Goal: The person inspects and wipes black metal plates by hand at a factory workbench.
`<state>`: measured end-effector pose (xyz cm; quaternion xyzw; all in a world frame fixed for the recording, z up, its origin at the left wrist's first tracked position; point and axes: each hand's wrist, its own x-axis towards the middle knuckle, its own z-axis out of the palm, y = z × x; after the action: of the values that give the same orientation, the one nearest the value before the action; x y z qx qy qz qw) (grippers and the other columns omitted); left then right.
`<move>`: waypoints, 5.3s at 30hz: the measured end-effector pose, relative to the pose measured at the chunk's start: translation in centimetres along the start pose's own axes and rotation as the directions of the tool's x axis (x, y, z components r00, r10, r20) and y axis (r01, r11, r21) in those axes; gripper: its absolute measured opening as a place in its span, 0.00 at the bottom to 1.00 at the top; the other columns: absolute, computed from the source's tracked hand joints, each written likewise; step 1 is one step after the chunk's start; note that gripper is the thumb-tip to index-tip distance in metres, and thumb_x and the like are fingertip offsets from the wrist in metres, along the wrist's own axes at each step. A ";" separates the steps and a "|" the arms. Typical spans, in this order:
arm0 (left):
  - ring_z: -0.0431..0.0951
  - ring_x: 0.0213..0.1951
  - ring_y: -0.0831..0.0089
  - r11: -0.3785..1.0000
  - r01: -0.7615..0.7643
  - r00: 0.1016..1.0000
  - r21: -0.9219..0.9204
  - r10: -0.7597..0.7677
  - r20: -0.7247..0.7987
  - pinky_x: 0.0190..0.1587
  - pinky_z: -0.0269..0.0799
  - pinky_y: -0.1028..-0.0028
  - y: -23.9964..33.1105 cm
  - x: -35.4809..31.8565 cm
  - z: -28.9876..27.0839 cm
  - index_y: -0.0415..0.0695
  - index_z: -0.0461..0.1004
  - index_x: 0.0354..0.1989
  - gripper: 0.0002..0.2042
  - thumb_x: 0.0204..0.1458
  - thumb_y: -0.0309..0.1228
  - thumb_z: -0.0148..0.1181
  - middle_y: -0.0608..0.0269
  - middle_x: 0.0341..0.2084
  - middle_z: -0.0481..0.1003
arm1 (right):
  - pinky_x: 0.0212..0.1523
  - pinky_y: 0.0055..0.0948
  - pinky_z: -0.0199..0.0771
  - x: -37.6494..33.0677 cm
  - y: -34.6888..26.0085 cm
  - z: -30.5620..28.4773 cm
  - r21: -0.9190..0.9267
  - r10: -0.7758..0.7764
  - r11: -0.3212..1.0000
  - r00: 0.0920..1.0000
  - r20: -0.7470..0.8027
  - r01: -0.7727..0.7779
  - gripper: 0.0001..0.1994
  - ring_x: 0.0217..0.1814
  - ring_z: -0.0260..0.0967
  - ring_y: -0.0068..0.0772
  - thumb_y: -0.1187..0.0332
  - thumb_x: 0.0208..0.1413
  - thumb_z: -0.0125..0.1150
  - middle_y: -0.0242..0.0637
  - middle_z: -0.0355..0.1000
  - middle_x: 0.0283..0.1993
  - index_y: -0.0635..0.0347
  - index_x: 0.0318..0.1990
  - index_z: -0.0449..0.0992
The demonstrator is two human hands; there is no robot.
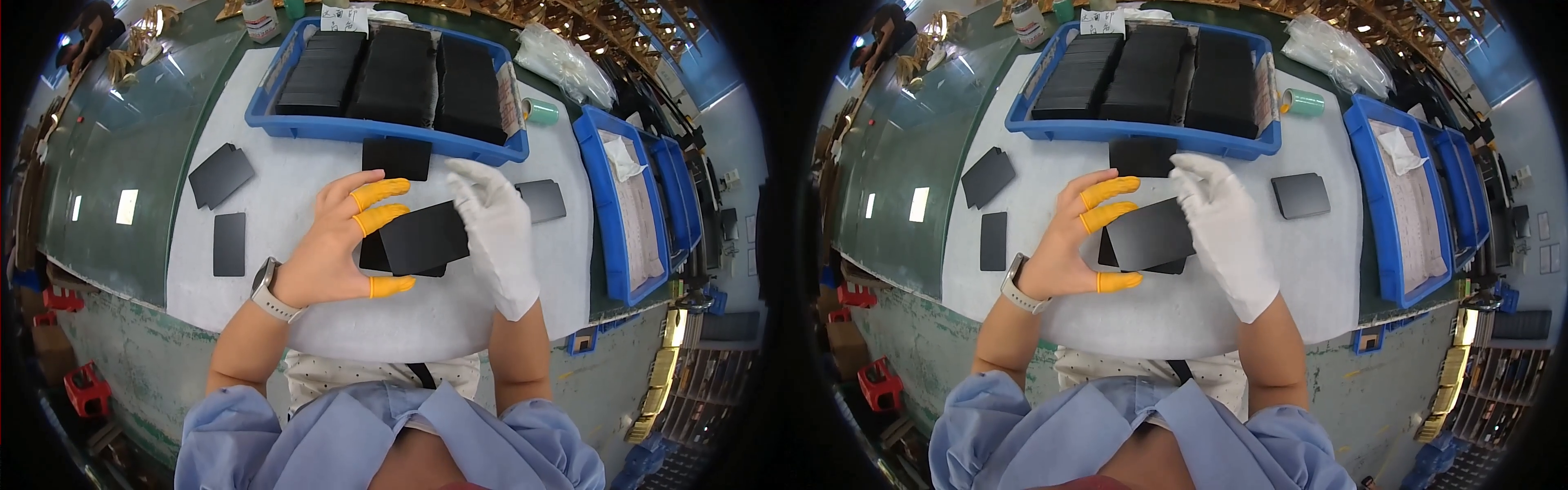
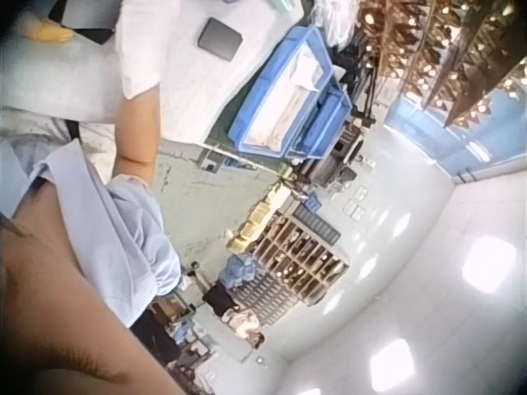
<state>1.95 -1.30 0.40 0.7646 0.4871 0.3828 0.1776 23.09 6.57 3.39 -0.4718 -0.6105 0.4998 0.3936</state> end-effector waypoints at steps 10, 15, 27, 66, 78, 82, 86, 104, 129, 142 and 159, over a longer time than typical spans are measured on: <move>0.56 0.73 0.48 0.996 -0.059 0.992 -0.073 0.051 -0.112 0.73 0.51 0.51 -0.3 -0.1 -0.2 0.49 0.78 0.61 0.38 0.36 0.42 0.84 0.54 0.69 0.67 | 0.24 0.18 0.71 -0.2 -1.2 -0.7 0.284 0.125 0.928 0.919 0.375 -0.242 0.24 0.32 0.78 0.20 0.63 0.68 0.65 0.36 0.81 0.44 0.68 0.65 0.72; 0.54 0.73 0.44 0.992 -0.097 0.995 -0.082 0.094 -0.034 0.74 0.51 0.51 -0.4 -0.5 0.0 0.49 0.75 0.65 0.41 0.40 0.47 0.83 0.49 0.72 0.62 | 0.15 0.21 0.67 -1.4 -4.2 0.1 -0.126 0.428 0.888 0.696 0.577 -0.442 0.09 0.19 0.77 0.30 0.71 0.62 0.70 0.40 0.79 0.26 0.67 0.44 0.78; 0.65 0.66 0.49 0.987 0.109 0.985 0.119 -0.124 0.124 0.70 0.60 0.57 -0.5 -0.7 -2.3 0.40 0.75 0.63 0.39 0.41 0.41 0.82 0.48 0.62 0.72 | 0.24 0.19 0.72 5.0 2.8 0.6 -0.019 0.259 0.966 0.962 0.090 -0.259 0.11 0.23 0.74 0.19 0.65 0.61 0.74 0.34 0.76 0.26 0.64 0.40 0.80; 0.73 0.50 0.55 0.993 0.114 0.949 0.027 -0.101 -0.299 0.57 0.68 0.62 -0.9 -0.5 -0.7 0.43 0.81 0.53 0.34 0.33 0.39 0.87 0.55 0.47 0.75 | 0.24 0.17 0.68 0.2 0.4 0.4 0.234 -0.043 0.972 0.998 0.035 0.033 0.33 0.24 0.66 0.15 0.63 0.65 0.70 0.29 0.74 0.33 0.63 0.72 0.64; 0.72 0.50 0.59 0.996 0.047 0.987 -0.080 -0.058 -0.150 0.55 0.70 0.64 -0.6 -0.6 -0.7 0.43 0.79 0.57 0.37 0.33 0.36 0.86 0.55 0.48 0.71 | 0.34 0.22 0.77 0.7 -2.6 -1.9 0.172 0.100 0.982 0.990 -0.104 -0.081 0.27 0.33 0.78 0.21 0.65 0.65 0.70 0.38 0.79 0.39 0.66 0.68 0.70; 0.73 0.49 0.61 0.995 0.087 0.972 -0.049 -0.095 -0.215 0.54 0.72 0.66 -0.7 -0.4 -1.2 0.43 0.73 0.64 0.43 0.34 0.34 0.86 0.56 0.48 0.72 | 0.48 0.33 0.81 0.5 -0.7 -0.7 -0.041 -0.653 0.755 0.756 0.050 0.655 0.33 0.45 0.81 0.36 0.72 0.53 0.76 0.43 0.79 0.51 0.64 0.67 0.72; 0.74 0.48 0.62 0.986 -0.044 0.957 -0.162 -0.005 -0.290 0.53 0.73 0.66 -1.9 -0.4 -0.7 0.42 0.66 0.69 0.49 0.35 0.36 0.87 0.55 0.49 0.73 | 0.59 0.44 0.79 1.6 1.6 -1.0 -0.428 -0.734 0.334 0.517 0.441 0.840 0.41 0.52 0.78 0.57 0.81 0.40 0.74 0.48 0.76 0.62 0.58 0.69 0.71; 0.65 0.73 0.53 0.976 -0.057 0.972 0.210 0.102 -0.212 0.76 0.43 0.44 1.1 -0.4 2.1 0.42 0.59 0.73 0.50 0.42 0.44 0.82 0.45 0.69 0.68 | 0.46 0.25 0.80 -2.5 -1.0 2.2 0.268 0.122 0.922 0.866 0.485 -0.280 0.20 0.43 0.80 0.23 0.67 0.58 0.76 0.39 0.84 0.45 0.72 0.53 0.81; 0.62 0.73 0.52 1.000 0.006 0.999 0.008 -0.006 -0.044 0.73 0.56 0.54 -0.9 0.1 -0.4 0.47 0.78 0.59 0.35 0.39 0.38 0.84 0.58 0.68 0.71 | 0.14 0.18 0.67 -0.2 -3.0 -1.5 0.123 0.205 0.969 0.976 0.076 -0.213 0.11 0.18 0.68 0.16 0.64 0.73 0.57 0.31 0.76 0.34 0.63 0.52 0.76; 0.62 0.73 0.55 0.999 -0.027 1.000 0.029 0.027 0.008 0.73 0.53 0.52 -0.8 -0.1 -0.6 0.48 0.80 0.58 0.35 0.38 0.41 0.83 0.61 0.67 0.72 | 0.57 0.37 0.77 -0.7 -3.2 -0.2 -0.388 0.003 0.906 0.915 0.403 0.167 0.47 0.59 0.78 0.41 0.57 0.48 0.82 0.53 0.81 0.50 0.65 0.73 0.64; 0.66 0.71 0.50 0.939 0.341 0.937 -0.035 -0.343 -0.072 0.73 0.60 0.58 -4.4 -0.4 0.5 0.35 0.62 0.73 0.41 0.53 0.34 0.76 0.42 0.69 0.67 | 0.28 0.21 0.73 4.6 4.0 0.0 0.083 0.280 0.951 0.944 0.175 -0.298 0.19 0.27 0.72 0.19 0.64 0.65 0.69 0.35 0.76 0.34 0.72 0.53 0.75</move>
<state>-0.44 0.43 -2.86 0.6509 0.6149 0.3806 0.2308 22.72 11.25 -0.46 -0.4923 -0.5363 0.6210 0.2903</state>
